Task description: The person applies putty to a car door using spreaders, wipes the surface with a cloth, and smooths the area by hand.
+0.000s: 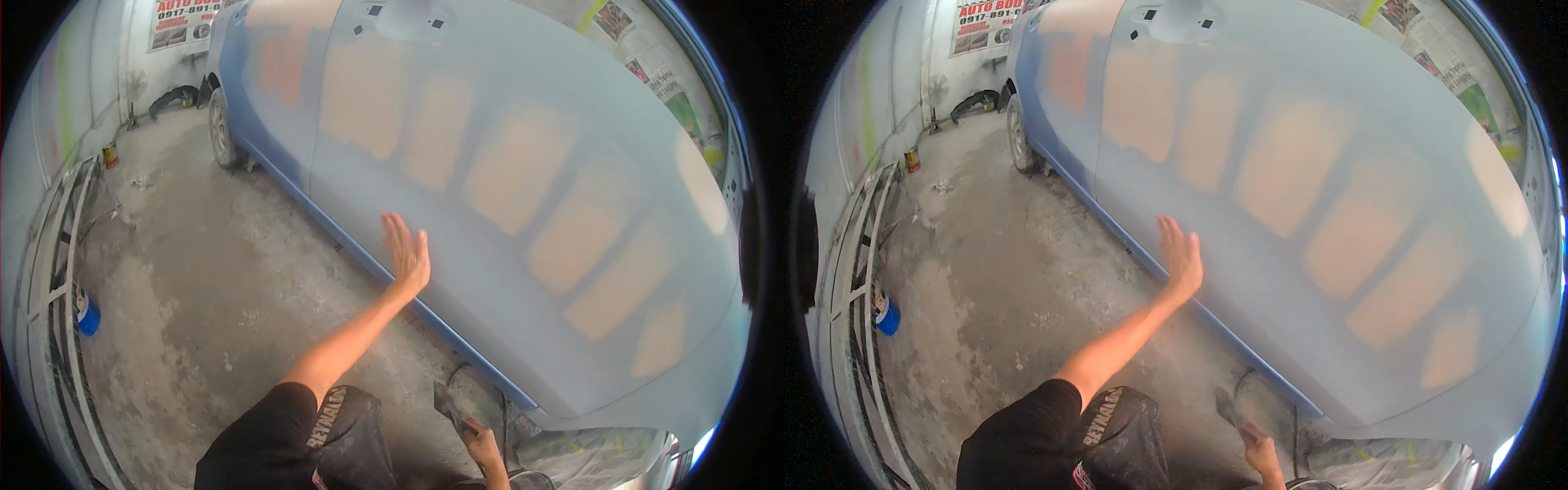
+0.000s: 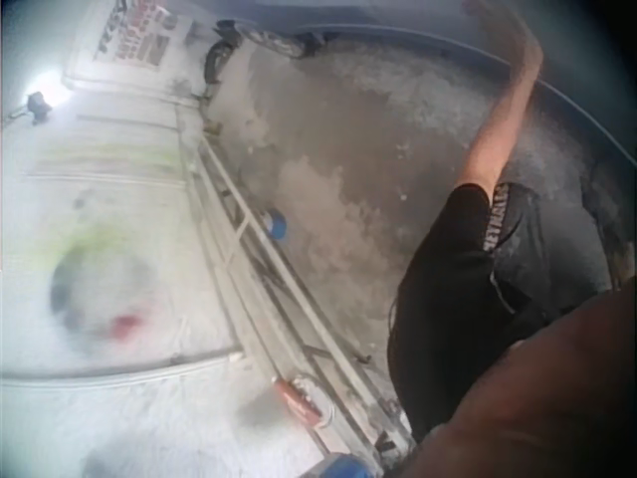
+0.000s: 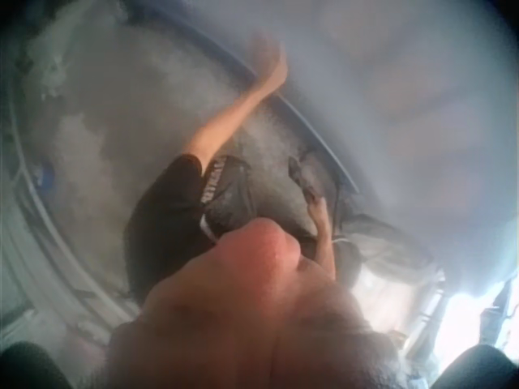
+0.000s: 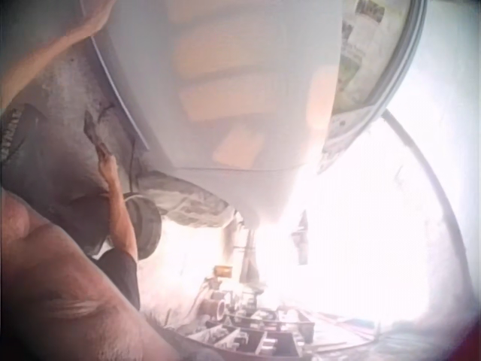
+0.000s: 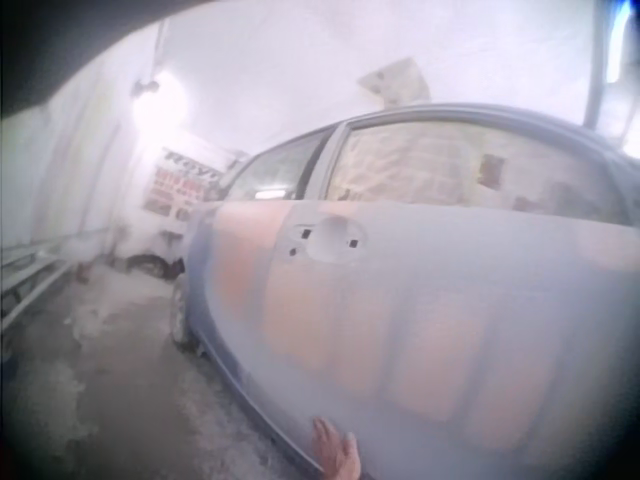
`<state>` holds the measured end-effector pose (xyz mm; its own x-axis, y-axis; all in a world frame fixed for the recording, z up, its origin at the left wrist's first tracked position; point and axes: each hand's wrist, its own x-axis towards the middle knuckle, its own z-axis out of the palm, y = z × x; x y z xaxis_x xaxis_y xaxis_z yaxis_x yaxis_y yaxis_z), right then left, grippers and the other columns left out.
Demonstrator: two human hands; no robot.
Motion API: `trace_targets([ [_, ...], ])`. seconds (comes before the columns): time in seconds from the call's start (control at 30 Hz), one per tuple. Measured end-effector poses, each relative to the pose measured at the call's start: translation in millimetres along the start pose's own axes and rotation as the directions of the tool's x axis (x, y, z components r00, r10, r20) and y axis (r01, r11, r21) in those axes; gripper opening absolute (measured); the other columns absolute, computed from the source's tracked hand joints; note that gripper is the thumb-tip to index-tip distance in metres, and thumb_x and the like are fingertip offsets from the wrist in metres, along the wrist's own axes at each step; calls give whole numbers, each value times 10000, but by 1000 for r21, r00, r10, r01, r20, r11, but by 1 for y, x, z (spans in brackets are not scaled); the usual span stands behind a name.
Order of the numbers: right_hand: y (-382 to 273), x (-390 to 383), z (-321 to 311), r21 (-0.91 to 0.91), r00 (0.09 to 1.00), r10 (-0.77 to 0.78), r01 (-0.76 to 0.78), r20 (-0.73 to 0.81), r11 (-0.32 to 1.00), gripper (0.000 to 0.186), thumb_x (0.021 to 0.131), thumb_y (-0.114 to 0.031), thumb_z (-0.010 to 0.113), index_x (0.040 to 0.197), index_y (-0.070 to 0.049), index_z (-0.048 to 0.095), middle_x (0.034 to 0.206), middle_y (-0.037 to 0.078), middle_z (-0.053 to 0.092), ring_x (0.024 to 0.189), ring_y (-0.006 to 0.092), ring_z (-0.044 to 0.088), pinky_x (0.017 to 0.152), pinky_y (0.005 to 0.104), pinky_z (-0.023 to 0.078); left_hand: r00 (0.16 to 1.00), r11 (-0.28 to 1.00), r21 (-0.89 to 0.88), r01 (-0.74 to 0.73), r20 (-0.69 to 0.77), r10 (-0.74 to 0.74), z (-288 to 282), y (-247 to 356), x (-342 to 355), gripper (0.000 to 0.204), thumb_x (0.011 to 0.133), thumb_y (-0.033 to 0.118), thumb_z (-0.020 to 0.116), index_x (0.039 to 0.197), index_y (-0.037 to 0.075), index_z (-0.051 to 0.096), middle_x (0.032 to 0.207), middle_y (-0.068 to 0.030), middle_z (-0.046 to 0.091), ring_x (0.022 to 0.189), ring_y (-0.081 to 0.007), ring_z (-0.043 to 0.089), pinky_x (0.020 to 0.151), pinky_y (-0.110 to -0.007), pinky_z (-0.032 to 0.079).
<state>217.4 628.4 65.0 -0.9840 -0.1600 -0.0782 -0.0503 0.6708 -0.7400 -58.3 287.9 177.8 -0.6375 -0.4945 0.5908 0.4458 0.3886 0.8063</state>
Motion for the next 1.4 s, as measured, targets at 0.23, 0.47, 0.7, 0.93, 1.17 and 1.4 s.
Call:
trace_targets([
  [0.23, -1, -8, -6, 35, 998, -29, 32, -62, 999, 372, 880, -22, 542, 1231, 43, 649, 1236, 273, 657, 1195, 340, 627, 994, 337, 463, 966, 974, 158, 162, -226, -124, 9, -15, 90, 871, 1038, 571, 267, 1558, -60, -35, 1643, -252, -87, 1533, -369, -99, 1191, -608, -30],
  [0.47, -12, -15, -16, 124, 997, -41, 49, -62, 991, 386, 912, -11, 535, 1282, -27, 644, 1340, 283, 587, 1290, 362, 556, 1053, 363, 426, 973, 984, 180, 12, -227, 29, 40, 33, 60, 848, 1046, 545, 262, 1558, -56, -46, 1642, -253, -90, 1531, -373, -101, 1196, -592, -44],
  [0.7, -7, -24, -25, 145, 993, -82, 94, -86, 985, 365, 920, -28, 541, 1269, -32, 649, 1299, 280, 614, 1227, 386, 599, 1015, 372, 458, 946, 932, 234, -278, -100, 307, 109, 106, -54, 898, 1028, 533, 342, 1553, -62, -79, 1623, -300, -106, 1510, -459, -101, 1175, -640, -34],
  [0.93, -10, -18, -9, 142, 998, 10, -19, 62, 990, 387, 898, -14, 533, 1269, -19, 644, 1238, 283, 649, 1154, 353, 646, 989, 374, 471, 876, 852, 206, -482, 75, 477, 148, 149, -160, 968, 1003, 576, 381, 1549, -55, -109, 1621, -298, -125, 1509, -454, -122, 1154, -660, -72],
  [1.17, -1, -23, -14, 78, 996, -62, 66, -61, 995, 428, 866, -21, 550, 1285, 39, 619, 1047, 240, 715, 945, 259, 675, 877, 353, 505, 936, 933, 80, -350, 62, 346, 142, 125, -153, 989, 984, 634, 390, 1574, -5, -80, 1634, -274, -104, 1517, -438, -100, 1158, -657, -64],
  [1.4, 12, -22, -11, 28, 999, 24, -23, -25, 999, 432, 865, -43, 567, 1288, 18, 625, 961, 222, 719, 850, 237, 665, 802, 348, 510, 974, 976, 211, -52, -204, 96, 53, 26, 31, 840, 1047, 543, 268, 1564, -53, -19, 1645, -256, -58, 1539, -355, -70, 1208, -567, -27],
])
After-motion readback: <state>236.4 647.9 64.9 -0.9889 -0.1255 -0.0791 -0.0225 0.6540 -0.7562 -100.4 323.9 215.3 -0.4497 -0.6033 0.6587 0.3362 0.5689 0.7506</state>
